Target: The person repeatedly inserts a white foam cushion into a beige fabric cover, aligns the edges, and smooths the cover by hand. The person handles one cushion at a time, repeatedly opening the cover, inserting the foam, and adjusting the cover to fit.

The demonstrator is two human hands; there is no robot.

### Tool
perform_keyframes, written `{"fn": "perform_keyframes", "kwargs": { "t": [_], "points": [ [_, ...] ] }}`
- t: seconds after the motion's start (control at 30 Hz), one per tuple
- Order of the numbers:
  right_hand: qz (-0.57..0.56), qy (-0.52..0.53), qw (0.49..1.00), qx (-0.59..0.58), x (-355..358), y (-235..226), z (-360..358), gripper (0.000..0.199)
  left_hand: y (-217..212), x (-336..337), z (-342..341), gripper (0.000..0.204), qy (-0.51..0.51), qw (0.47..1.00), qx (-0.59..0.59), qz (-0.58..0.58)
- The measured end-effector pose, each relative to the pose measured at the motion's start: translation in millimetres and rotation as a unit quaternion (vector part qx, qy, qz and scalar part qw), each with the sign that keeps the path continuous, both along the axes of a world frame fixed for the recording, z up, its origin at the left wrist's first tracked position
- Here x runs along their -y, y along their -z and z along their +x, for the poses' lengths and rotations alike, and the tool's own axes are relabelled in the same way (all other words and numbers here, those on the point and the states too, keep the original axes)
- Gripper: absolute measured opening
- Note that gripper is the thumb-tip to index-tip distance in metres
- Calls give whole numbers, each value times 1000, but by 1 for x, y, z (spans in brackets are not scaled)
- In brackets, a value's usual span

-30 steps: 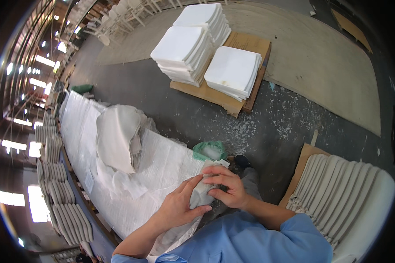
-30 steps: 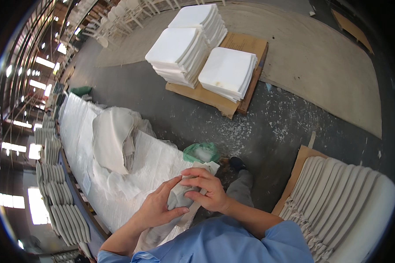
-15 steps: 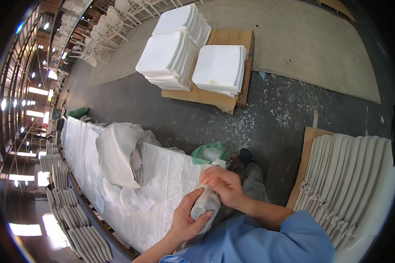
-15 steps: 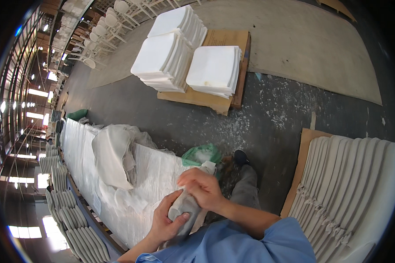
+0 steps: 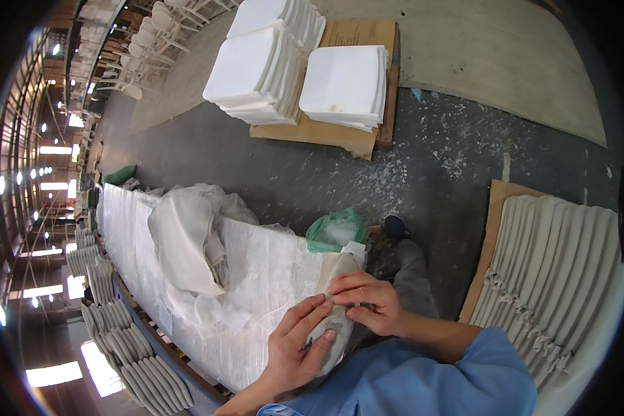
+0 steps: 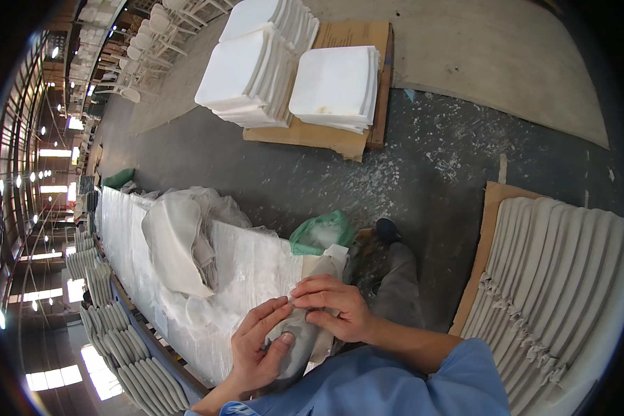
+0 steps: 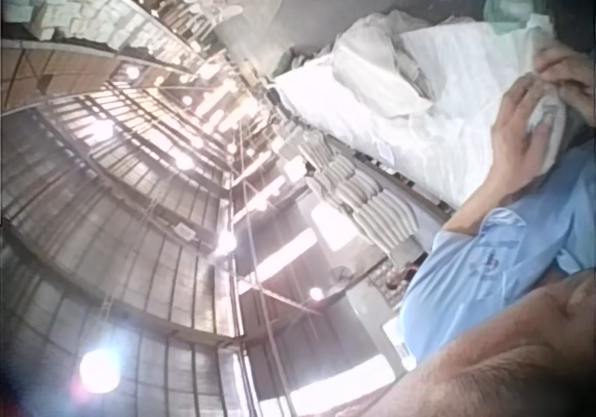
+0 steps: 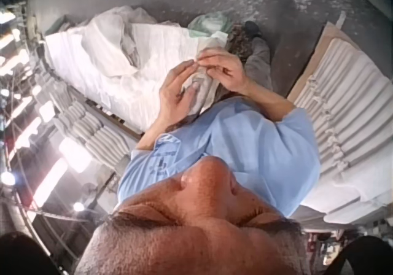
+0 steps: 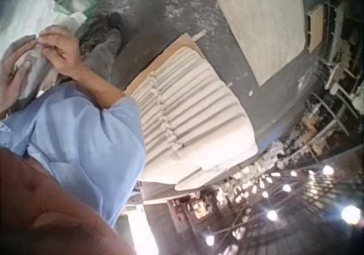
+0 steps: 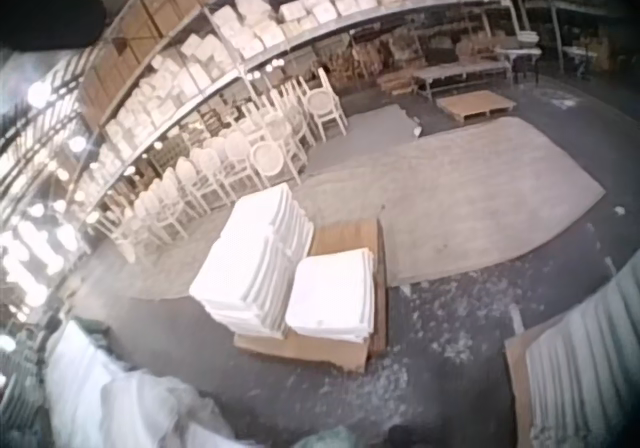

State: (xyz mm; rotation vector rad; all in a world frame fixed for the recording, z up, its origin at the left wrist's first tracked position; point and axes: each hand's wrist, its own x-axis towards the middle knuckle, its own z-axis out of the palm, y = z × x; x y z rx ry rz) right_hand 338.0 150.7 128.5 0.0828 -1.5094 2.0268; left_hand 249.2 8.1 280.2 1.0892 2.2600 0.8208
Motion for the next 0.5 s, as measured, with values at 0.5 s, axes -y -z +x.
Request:
{"fn": "perform_keyframes", "kwargs": {
  "t": [0.5],
  "points": [
    [-185, 10, 981, 59, 12, 13, 3, 44, 27, 27, -24, 55, -113, 953, 262, 107]
  ]
}}
